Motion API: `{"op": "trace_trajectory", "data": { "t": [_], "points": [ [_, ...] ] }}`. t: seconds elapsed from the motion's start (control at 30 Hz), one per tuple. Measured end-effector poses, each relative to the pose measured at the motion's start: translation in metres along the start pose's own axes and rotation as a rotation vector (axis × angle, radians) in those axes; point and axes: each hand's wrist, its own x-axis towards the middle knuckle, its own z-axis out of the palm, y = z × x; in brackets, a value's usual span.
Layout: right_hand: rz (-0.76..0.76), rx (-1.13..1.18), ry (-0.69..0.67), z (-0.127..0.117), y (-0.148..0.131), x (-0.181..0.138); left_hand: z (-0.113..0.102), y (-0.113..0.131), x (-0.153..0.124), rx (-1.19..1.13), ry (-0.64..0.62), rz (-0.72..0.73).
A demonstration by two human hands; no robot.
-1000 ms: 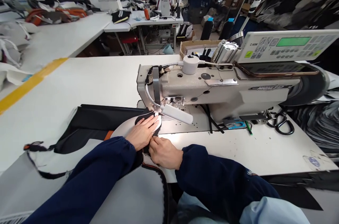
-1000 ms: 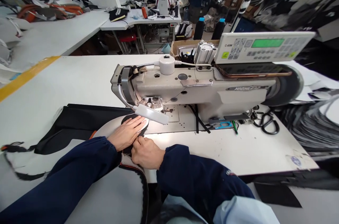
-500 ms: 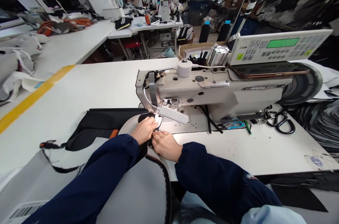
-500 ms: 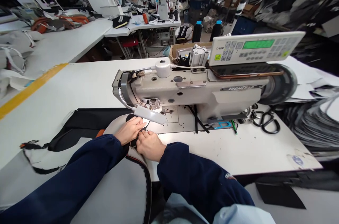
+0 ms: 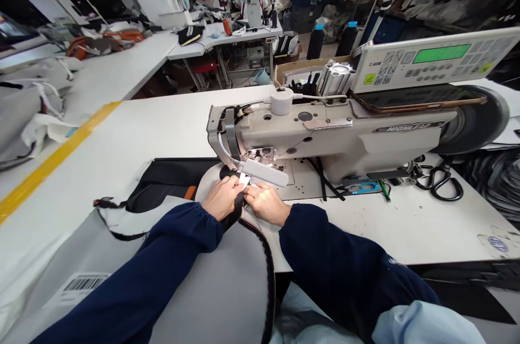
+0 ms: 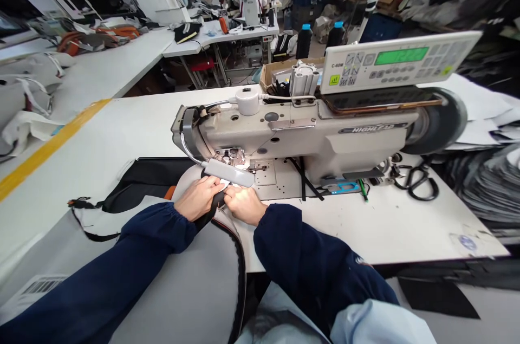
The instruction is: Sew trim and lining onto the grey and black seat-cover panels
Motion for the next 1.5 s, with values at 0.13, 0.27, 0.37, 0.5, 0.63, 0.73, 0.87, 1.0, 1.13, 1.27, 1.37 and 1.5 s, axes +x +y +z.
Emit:
{"op": "trace_trajectory", "data": {
  "t": [0.13, 0.27, 0.37, 0.5, 0.63, 0.73, 0.87, 1.0, 1.13, 1.27, 1.37, 1.5],
  "points": [
    [-0.029, 0.066, 0.099, -0.003, -0.003, -0.005, -0.009, 0.002, -0.007, 0.048, -0.074, -0.045],
    [-0.088, 0.047, 0.073, -0.005, -0.007, -0.005, -0.006, 0.005, -0.006, 0.038, -0.132, -0.004],
    [-0.124, 0.038, 0.051, -0.005, -0.005, -0.004, -0.003, 0.009, -0.002, 0.050, -0.163, 0.003],
    [-0.131, 0.048, 0.060, -0.002, 0.003, -0.003, -0.003, 0.017, 0.004, 0.044, -0.172, -0.041],
    [-0.098, 0.138, 0.068, -0.006, 0.009, -0.008, -0.007, 0.017, 0.010, -0.033, -0.151, -0.088],
    [-0.126, 0.306, 0.173, -0.020, 0.008, -0.019, -0.012, 0.009, 0.005, -0.113, -0.156, -0.088],
    [-0.269, 0.318, 0.250, -0.032, -0.001, -0.038, -0.015, 0.004, -0.011, -0.204, -0.166, -0.061],
    [-0.252, 0.228, 0.143, -0.021, -0.008, -0.050, -0.004, 0.012, -0.021, -0.220, -0.122, -0.073],
    [-0.199, 0.127, 0.038, -0.013, -0.010, -0.048, 0.005, 0.021, -0.021, -0.168, -0.087, -0.092],
    [-0.186, 0.041, 0.022, -0.017, -0.010, -0.040, 0.003, 0.025, -0.016, -0.096, -0.104, -0.097],
    [-0.182, 0.038, 0.032, -0.017, -0.004, -0.035, 0.002, 0.025, -0.010, -0.068, -0.095, -0.098],
    [-0.163, 0.021, 0.082, -0.013, 0.006, -0.029, 0.007, 0.020, -0.002, -0.102, -0.040, -0.089]
  ]
}}
